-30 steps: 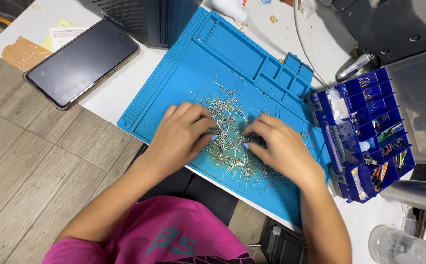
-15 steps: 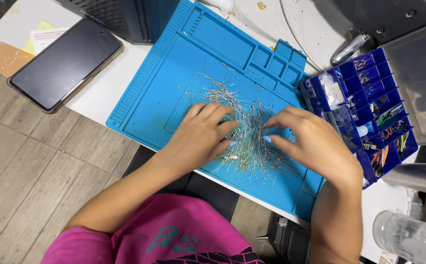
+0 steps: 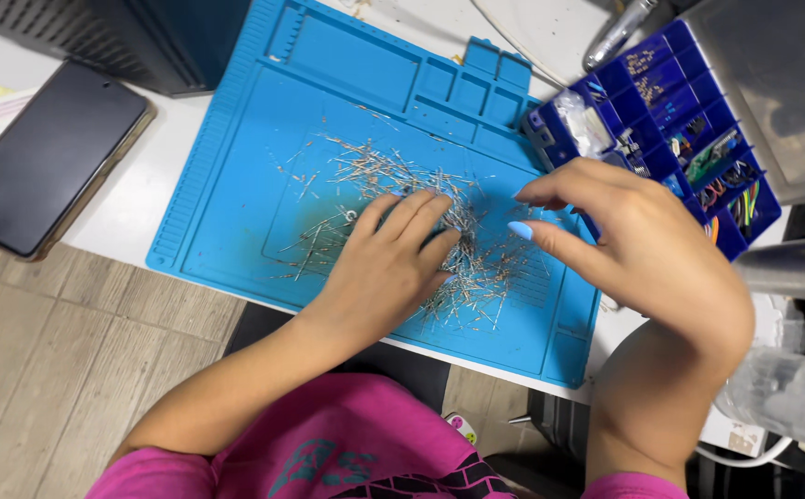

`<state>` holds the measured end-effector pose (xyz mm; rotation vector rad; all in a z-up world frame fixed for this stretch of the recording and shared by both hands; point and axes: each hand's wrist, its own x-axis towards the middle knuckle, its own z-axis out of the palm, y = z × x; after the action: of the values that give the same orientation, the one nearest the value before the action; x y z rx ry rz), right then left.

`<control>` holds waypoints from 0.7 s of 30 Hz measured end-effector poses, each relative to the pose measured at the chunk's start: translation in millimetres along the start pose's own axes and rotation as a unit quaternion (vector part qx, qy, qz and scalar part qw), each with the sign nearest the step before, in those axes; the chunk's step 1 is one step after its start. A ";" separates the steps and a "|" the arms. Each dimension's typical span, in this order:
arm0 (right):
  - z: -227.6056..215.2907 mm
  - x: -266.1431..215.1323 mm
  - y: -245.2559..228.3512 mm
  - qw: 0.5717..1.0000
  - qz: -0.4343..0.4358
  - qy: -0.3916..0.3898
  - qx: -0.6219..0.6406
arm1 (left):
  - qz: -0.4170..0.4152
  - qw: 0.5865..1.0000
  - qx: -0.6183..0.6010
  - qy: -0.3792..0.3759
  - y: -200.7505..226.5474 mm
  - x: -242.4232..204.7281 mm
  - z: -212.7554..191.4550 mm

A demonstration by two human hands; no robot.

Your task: The person sorts a pile of thin metallic wire pins on a blue work mat. They pick up individual pins, separate them, and place them into a compartmentalized blue parts organizer. The process is repeated throughout the clip.

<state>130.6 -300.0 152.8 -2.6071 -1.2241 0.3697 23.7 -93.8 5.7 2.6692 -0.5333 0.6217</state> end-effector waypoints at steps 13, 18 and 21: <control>-23.4 -33.0 18.3 0.999 -0.002 0.051 -0.014 | 0.078 0.987 -0.084 -0.112 3.5 -10.7 32.9; -28.6 -44.8 23.0 0.996 0.037 0.073 -0.026 | 0.109 0.981 -0.111 -0.113 -5.9 -9.0 18.0; -28.5 -51.4 25.5 0.995 0.019 0.097 -0.024 | 0.118 0.978 -0.105 -0.133 -13.0 -7.6 11.1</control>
<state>126.4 -358.8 178.0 -2.6367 -1.1330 0.0920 26.8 -84.9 -10.5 2.5194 -0.9441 0.2480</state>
